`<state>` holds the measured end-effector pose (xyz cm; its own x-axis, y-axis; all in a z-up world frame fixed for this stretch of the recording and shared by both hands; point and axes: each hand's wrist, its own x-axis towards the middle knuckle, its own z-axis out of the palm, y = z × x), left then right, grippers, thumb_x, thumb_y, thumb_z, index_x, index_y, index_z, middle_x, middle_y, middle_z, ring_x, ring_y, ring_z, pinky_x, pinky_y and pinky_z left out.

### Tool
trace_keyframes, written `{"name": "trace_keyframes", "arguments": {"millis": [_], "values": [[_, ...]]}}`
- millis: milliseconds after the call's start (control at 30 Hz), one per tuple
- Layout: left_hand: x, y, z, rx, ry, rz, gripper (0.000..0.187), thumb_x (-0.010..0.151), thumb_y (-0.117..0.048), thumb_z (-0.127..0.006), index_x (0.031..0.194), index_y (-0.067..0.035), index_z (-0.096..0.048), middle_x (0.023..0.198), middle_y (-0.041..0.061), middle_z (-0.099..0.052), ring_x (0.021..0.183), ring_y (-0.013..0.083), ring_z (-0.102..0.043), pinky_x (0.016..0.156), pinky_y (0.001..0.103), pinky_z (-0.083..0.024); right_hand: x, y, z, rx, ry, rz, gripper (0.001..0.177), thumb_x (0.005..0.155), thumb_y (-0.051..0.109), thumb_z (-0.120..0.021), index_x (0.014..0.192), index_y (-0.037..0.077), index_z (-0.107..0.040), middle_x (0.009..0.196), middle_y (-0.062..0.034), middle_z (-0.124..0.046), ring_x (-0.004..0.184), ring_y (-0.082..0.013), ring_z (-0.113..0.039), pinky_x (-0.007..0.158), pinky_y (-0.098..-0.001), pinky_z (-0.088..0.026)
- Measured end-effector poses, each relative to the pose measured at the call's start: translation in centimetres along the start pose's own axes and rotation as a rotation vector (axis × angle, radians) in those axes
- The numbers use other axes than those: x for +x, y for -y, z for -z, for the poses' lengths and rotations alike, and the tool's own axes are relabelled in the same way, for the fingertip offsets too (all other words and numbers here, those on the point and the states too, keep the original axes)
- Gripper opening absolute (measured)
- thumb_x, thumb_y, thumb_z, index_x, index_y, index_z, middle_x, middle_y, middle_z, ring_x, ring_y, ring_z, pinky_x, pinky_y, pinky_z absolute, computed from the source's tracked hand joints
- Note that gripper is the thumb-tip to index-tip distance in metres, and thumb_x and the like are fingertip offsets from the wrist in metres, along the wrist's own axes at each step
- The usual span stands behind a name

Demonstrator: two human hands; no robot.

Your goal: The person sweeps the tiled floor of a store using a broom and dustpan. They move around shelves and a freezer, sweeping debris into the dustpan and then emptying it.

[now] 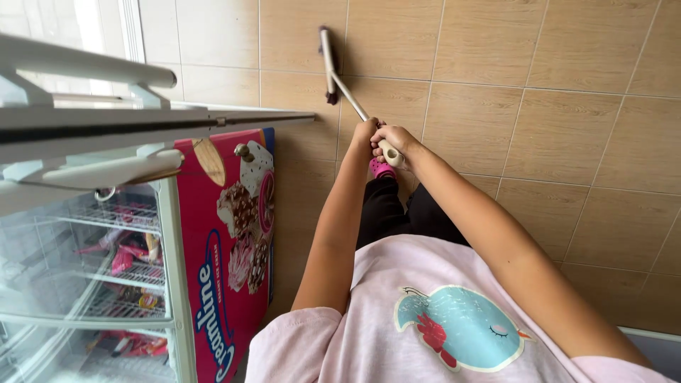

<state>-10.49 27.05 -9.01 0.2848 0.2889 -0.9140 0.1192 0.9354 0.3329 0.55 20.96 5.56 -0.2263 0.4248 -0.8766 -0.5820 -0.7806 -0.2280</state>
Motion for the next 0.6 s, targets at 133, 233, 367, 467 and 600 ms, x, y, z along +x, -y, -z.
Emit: {"name": "trace_keyframes", "arguments": {"millis": [133,233,367,467,600], "values": [[1.8,1.5,-5.9,0.022,0.048,0.036,0.027,0.100,-0.025,-0.047,0.097,-0.003,-0.062,0.075,0.013,-0.063,0.051,0.0235,-0.055,0.041,0.037,-0.048,-3.4,0.6,5.7,0.223,0.080,0.160,0.012,0.092,0.005,-0.057,0.103,0.004,-0.050,0.081,-0.0085,-0.058,0.057,-0.0129,-0.055,0.047,-0.0277,-0.047],[-0.9,4.6,-13.6,0.028,0.243,0.094,0.030,0.101,-0.026,-0.044,0.100,-0.001,-0.061,0.078,0.014,-0.064,0.052,0.0230,-0.056,0.044,0.036,-0.050,-9.9,-0.4,11.3,0.352,0.109,0.238,0.022,0.093,0.003,-0.056,0.114,0.007,-0.050,0.086,-0.0085,-0.058,0.060,-0.0111,-0.054,0.049,-0.0242,-0.045],[-2.4,10.4,-24.8,0.122,0.507,0.056,0.019,0.101,-0.020,-0.053,0.096,-0.002,-0.060,0.071,0.009,-0.061,0.044,0.0149,-0.049,0.037,0.030,-0.043,-18.4,-2.1,19.1,0.514,-0.005,0.320,0.029,0.091,0.001,-0.057,0.118,0.009,-0.050,0.093,-0.0085,-0.060,0.062,-0.0083,-0.052,0.048,-0.0194,-0.044],[-5.2,8.5,-32.5,0.224,0.577,0.228,0.030,0.102,-0.024,-0.052,0.094,0.002,-0.065,0.069,0.008,-0.064,0.042,0.0131,-0.050,0.038,0.028,-0.044,-23.4,0.7,21.0,0.498,-0.101,0.363,0.022,0.092,0.001,-0.057,0.113,0.006,-0.050,0.093,-0.0083,-0.060,0.063,-0.0083,-0.051,0.049,-0.0204,-0.045],[-3.5,6.9,-40.0,0.360,0.595,0.262,0.034,0.103,-0.027,-0.052,0.094,0.003,-0.065,0.067,0.008,-0.062,0.041,0.0133,-0.049,0.037,0.029,-0.045,-22.8,5.0,26.5,0.489,-0.229,0.380,0.012,0.092,0.001,-0.056,0.103,0.003,-0.051,0.088,-0.0078,-0.058,0.065,-0.0112,-0.055,0.052,-0.0234,-0.049]]}}
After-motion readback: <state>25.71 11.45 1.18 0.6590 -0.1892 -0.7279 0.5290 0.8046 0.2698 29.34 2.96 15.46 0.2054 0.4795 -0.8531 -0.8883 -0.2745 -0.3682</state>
